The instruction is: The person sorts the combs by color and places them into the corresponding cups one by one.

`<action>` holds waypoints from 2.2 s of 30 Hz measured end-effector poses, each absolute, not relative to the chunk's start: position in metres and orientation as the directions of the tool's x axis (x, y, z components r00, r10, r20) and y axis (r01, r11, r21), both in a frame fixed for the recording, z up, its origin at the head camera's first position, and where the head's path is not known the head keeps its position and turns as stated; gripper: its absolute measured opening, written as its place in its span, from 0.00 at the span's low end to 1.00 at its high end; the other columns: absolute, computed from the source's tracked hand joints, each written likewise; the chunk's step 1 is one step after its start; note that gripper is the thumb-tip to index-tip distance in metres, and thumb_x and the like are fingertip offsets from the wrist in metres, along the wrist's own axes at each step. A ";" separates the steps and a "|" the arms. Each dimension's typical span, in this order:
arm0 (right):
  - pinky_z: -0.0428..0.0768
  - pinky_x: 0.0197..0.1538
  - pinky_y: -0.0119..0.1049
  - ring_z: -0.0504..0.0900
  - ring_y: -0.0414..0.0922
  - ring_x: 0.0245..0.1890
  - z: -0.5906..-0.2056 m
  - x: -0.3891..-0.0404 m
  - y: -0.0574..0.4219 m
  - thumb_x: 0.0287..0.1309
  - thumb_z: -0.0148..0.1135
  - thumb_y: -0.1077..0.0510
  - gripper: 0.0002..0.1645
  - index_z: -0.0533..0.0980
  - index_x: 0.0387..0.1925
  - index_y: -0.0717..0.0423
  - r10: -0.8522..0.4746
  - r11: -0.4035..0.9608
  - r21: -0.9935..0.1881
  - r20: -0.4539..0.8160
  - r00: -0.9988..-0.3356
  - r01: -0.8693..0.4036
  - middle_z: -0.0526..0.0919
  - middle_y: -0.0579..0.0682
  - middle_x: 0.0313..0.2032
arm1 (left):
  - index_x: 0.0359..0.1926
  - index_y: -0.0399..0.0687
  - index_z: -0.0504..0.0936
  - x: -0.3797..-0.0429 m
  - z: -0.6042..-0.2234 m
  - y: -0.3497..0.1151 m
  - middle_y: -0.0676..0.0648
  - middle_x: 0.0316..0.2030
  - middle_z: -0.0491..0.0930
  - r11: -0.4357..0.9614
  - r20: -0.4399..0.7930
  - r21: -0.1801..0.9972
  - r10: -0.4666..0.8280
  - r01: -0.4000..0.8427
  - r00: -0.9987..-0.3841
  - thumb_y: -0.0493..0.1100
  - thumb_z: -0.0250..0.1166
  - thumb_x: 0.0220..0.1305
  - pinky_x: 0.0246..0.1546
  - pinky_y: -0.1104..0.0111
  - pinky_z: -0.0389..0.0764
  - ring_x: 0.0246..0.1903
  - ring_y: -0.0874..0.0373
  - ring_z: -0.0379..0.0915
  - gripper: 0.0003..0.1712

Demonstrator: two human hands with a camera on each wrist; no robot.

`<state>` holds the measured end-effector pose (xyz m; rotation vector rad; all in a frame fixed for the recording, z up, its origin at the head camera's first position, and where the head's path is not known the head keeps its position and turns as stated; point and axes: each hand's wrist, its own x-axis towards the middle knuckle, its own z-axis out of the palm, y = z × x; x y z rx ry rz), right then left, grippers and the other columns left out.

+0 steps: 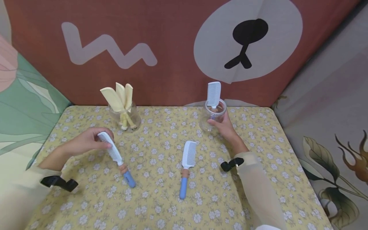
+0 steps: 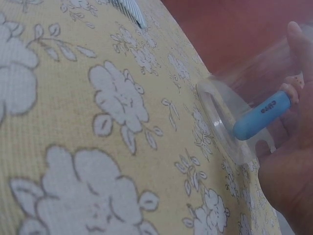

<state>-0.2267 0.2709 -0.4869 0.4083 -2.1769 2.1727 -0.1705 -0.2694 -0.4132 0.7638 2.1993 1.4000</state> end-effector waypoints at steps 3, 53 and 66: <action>0.59 0.74 0.40 0.62 0.47 0.72 -0.488 -0.227 0.272 0.65 0.62 0.72 0.51 0.49 0.79 0.43 -0.165 -0.021 -0.974 0.224 -0.960 -0.224 0.62 0.51 0.72 | 0.45 0.37 0.82 -0.170 -0.410 -0.260 0.39 0.40 0.85 0.222 -0.007 0.953 0.694 0.205 -0.720 0.31 0.66 0.68 0.32 0.61 0.84 0.35 0.49 0.84 0.06; 0.61 0.72 0.35 0.63 0.48 0.71 -0.492 -0.227 0.270 0.65 0.64 0.70 0.50 0.50 0.79 0.43 -0.187 -0.066 -0.965 0.262 -0.947 -0.254 0.65 0.50 0.71 | 0.54 0.37 0.81 -0.224 -0.279 -0.085 0.43 0.51 0.86 0.043 0.260 0.930 0.624 0.364 -0.737 0.37 0.61 0.75 0.52 0.58 0.83 0.53 0.53 0.83 0.12; 0.62 0.72 0.35 0.60 0.52 0.72 -0.489 -0.230 0.272 0.63 0.67 0.69 0.51 0.50 0.78 0.46 -0.195 -0.090 -0.959 0.282 -0.940 -0.269 0.63 0.52 0.72 | 0.57 0.32 0.79 -0.240 -0.246 -0.014 0.41 0.50 0.86 -0.024 0.360 0.910 0.542 0.414 -0.759 0.34 0.60 0.74 0.52 0.65 0.82 0.50 0.56 0.82 0.14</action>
